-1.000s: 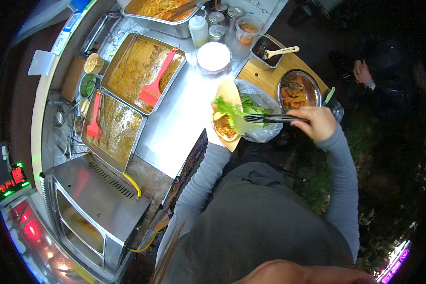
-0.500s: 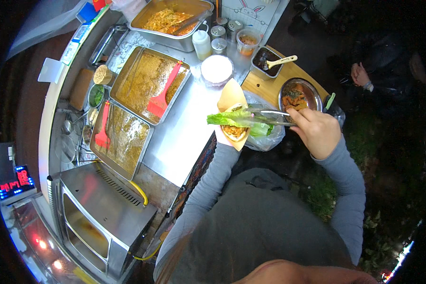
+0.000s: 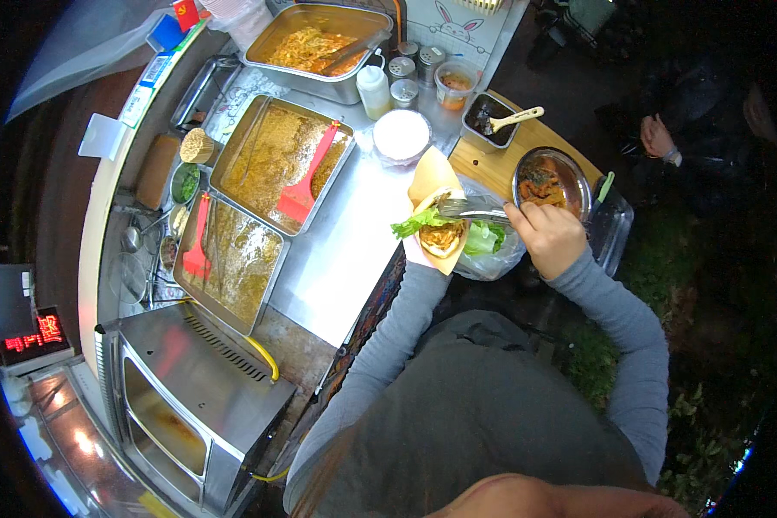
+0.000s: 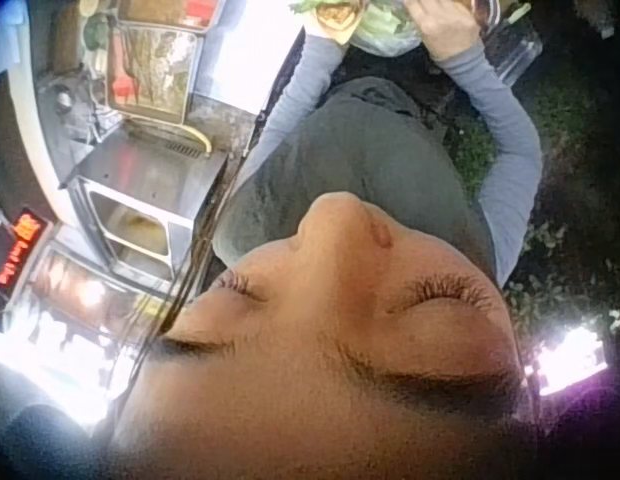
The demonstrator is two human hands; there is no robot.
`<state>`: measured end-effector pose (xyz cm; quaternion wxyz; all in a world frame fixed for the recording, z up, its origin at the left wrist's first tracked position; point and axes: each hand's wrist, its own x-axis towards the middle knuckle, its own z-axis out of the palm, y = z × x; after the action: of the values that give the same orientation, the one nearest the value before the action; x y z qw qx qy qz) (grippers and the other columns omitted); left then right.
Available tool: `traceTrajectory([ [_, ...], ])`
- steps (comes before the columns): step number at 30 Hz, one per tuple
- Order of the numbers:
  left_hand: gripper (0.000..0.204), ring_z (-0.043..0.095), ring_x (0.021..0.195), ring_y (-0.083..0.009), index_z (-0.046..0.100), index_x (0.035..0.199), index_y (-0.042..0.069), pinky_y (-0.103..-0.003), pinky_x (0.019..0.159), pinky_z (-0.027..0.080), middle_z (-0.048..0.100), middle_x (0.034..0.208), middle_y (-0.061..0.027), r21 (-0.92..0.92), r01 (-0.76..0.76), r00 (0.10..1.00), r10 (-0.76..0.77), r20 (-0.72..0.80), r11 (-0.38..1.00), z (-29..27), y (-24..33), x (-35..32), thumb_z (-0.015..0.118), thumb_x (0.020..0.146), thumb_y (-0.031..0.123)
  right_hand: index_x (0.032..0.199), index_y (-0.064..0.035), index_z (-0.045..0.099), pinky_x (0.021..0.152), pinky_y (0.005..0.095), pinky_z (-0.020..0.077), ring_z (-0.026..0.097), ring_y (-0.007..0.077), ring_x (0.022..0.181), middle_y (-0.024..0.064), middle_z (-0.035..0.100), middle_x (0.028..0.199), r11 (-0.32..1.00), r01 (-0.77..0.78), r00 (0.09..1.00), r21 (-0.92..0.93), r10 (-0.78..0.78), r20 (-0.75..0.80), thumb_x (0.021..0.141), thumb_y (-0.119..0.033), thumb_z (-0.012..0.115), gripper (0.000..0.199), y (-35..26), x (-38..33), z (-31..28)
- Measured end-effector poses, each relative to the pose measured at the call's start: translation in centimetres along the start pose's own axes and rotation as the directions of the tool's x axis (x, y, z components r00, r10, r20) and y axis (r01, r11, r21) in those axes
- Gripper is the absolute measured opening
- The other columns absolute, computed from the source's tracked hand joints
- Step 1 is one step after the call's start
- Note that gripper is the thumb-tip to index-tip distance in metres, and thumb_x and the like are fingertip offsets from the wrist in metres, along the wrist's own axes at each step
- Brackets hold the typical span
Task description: The person assembles a street food wrap by adding seasoned meat, lettuce, and fried items into a paper cone, then hands it to a customer. The person then uses a strainer to skim oil from a deep fryer.
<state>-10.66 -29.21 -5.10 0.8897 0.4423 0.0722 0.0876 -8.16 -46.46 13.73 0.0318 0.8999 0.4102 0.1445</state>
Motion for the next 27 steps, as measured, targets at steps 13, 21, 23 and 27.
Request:
traceTrajectory([
  [13,0.061,0.055,0.113,-0.0306,0.051,0.129,0.009,-0.047,0.09,0.049,0.056,0.126,-0.0129,-0.544,0.38,0.91,-0.407,0.075,0.748,0.5,-0.3,0.6,0.037,0.092,0.055,0.105,-0.0066,0.065,0.059,0.0313,0.0496,0.06,0.0199,0.065,0.0043,0.057,0.074,0.993,-0.104,0.985,0.051,0.095,0.146,0.078,-0.013,0.057,0.029,-0.9,-0.5,-1.0],
  [21,0.058,0.058,0.106,-0.0364,0.051,0.127,0.007,-0.051,0.089,0.05,0.056,0.123,-0.018,-0.684,0.412,0.891,-0.423,0.165,0.602,1.1,-0.4,0.0,0.038,0.093,0.051,0.108,-0.0053,0.065,0.06,0.0337,0.05,0.061,0.0236,0.068,0.0075,0.056,0.075,0.965,-0.251,0.936,0.071,0.223,0.274,0.078,-0.011,0.058,0.031,-2.3,-1.6,-0.9],
  [23,0.049,0.056,0.107,-0.0397,0.048,0.128,0.004,-0.054,0.09,0.051,0.053,0.125,-0.0211,-0.765,0.468,0.875,-0.353,0.331,0.443,1.1,-0.5,-0.1,0.038,0.098,0.042,0.107,-0.0061,0.065,0.059,0.0325,0.0506,0.062,0.0216,0.067,0.0064,0.057,0.076,0.974,-0.213,0.956,0.073,0.192,0.222,0.08,-0.013,0.057,0.029,-2.4,-1.5,-1.4],
  [27,0.05,0.051,0.116,-0.0381,0.046,0.131,0.006,-0.056,0.1,0.043,0.05,0.129,-0.0202,-0.778,0.464,0.83,-0.516,0.214,0.423,1.5,-0.3,-0.3,0.037,0.098,0.042,0.108,-0.0062,0.064,0.058,0.0322,0.0511,0.062,0.0206,0.067,0.0061,0.057,0.076,0.964,-0.259,0.937,0.053,0.237,0.257,0.081,-0.014,0.057,0.029,-1.1,-2.7,-3.0],
])
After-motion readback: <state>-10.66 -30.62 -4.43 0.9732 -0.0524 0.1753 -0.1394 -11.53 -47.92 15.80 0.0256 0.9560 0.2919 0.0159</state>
